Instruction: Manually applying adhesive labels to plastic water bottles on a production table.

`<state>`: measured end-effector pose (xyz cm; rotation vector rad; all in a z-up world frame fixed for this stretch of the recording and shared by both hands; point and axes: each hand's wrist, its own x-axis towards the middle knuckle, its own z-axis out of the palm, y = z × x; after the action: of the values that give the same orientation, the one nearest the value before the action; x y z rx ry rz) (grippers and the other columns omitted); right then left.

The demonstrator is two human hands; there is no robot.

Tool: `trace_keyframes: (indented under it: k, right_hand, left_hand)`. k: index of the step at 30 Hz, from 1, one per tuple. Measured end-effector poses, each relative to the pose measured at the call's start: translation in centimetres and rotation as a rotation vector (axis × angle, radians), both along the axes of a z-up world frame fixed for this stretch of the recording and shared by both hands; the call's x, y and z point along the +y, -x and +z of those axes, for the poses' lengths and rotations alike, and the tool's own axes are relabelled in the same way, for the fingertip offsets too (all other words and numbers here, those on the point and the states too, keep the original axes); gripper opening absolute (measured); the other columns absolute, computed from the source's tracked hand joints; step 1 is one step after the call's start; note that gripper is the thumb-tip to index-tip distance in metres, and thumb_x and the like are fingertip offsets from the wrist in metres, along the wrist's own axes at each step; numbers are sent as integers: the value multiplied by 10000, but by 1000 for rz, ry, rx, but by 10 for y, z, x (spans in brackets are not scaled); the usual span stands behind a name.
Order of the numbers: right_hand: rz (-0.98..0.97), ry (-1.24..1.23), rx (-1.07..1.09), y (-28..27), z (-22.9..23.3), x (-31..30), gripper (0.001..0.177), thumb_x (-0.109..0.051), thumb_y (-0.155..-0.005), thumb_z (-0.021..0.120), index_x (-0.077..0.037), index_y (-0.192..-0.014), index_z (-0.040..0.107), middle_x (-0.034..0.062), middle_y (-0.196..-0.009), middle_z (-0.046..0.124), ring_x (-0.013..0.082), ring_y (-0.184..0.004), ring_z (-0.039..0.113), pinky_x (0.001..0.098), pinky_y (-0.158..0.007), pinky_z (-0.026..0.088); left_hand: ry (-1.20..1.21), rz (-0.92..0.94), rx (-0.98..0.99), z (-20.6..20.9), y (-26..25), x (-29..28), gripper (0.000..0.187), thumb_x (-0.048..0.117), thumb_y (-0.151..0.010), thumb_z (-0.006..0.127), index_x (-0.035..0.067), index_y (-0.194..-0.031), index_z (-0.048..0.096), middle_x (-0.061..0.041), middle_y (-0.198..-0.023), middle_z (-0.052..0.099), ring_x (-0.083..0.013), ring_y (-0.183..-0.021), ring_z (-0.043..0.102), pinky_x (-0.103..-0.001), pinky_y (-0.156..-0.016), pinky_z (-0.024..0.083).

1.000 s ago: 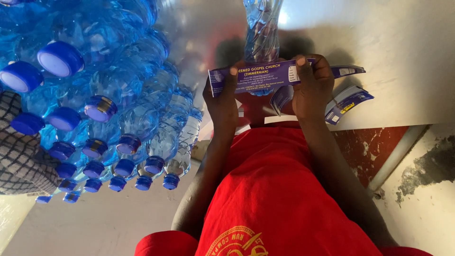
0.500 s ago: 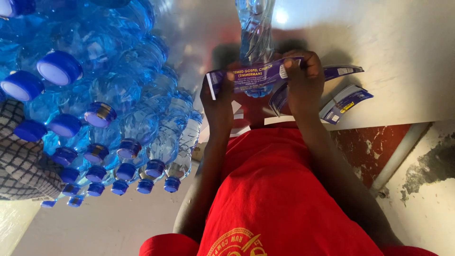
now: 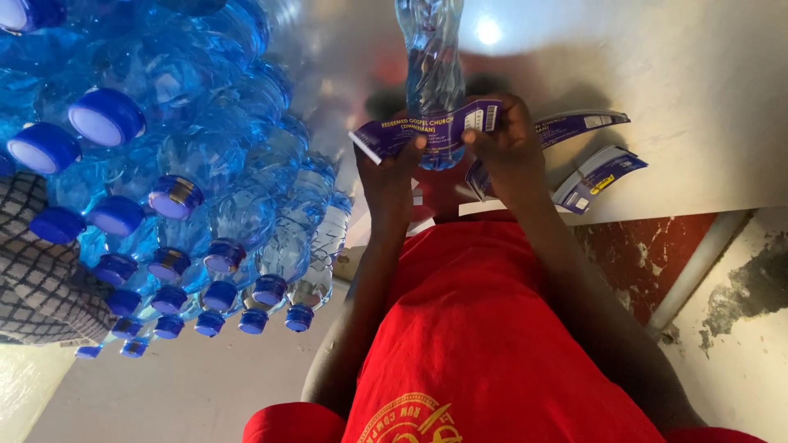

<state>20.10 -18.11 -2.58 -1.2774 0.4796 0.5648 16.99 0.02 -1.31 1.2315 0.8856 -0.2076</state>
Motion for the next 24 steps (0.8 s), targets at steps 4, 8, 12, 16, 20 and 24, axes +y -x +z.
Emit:
trace_keyframes:
  k: [4,8,12,16,20,24]
  right_hand:
    - [-41,57,-34,-5,7,14,502,-317,-1098,822,-86,-1424,517,98,-1321,641,106,-1169,635,319,-1032,542]
    - [-47,107,-59,-20,36,33,460,-379,-1146,733,-92,-1416,496,77,-1236,580,111,-1142,587,341,-1044,503]
    - [-39,117,8,-25,57,44,328,-473,-1213,505,-169,-1338,502,16,-1084,502,66,-1089,563,367,-1047,496]
    - [-36,184,82,-40,67,55,414,-615,-1172,488,-208,-1241,511,-20,-1029,444,93,-1014,508,382,-1001,429]
    - [-179,0,154,-34,34,52,133,-294,-1188,551,-175,-1163,606,-60,-945,583,29,-910,594,237,-862,445]
    - [-255,-205,198,-43,48,66,158,-220,-1164,609,-197,-1008,605,-20,-952,652,40,-932,661,231,-822,487]
  left_hand:
    - [-18,-23,106,-3,-6,3,685,184,-961,952,176,-1538,583,-171,-1376,717,-394,-1273,750,-640,-1185,547]
    - [188,76,15,-20,0,4,702,173,-931,989,211,-1517,604,-115,-1356,727,-347,-1263,745,-621,-1177,550]
    - [374,156,-3,-24,5,7,714,133,-940,986,216,-1532,595,-106,-1365,728,-363,-1272,736,-656,-1172,538]
    - [428,182,-38,-42,21,8,707,67,-960,941,186,-1554,578,-113,-1371,718,-375,-1277,727,-684,-1150,545]
    - [589,301,-107,-17,1,7,523,122,-989,923,141,-1432,646,-103,-1286,771,-336,-1217,779,-604,-1099,620]
    - [750,397,-71,-47,32,22,511,155,-1067,826,126,-1523,595,-196,-1403,746,-451,-1274,760,-709,-1125,578]
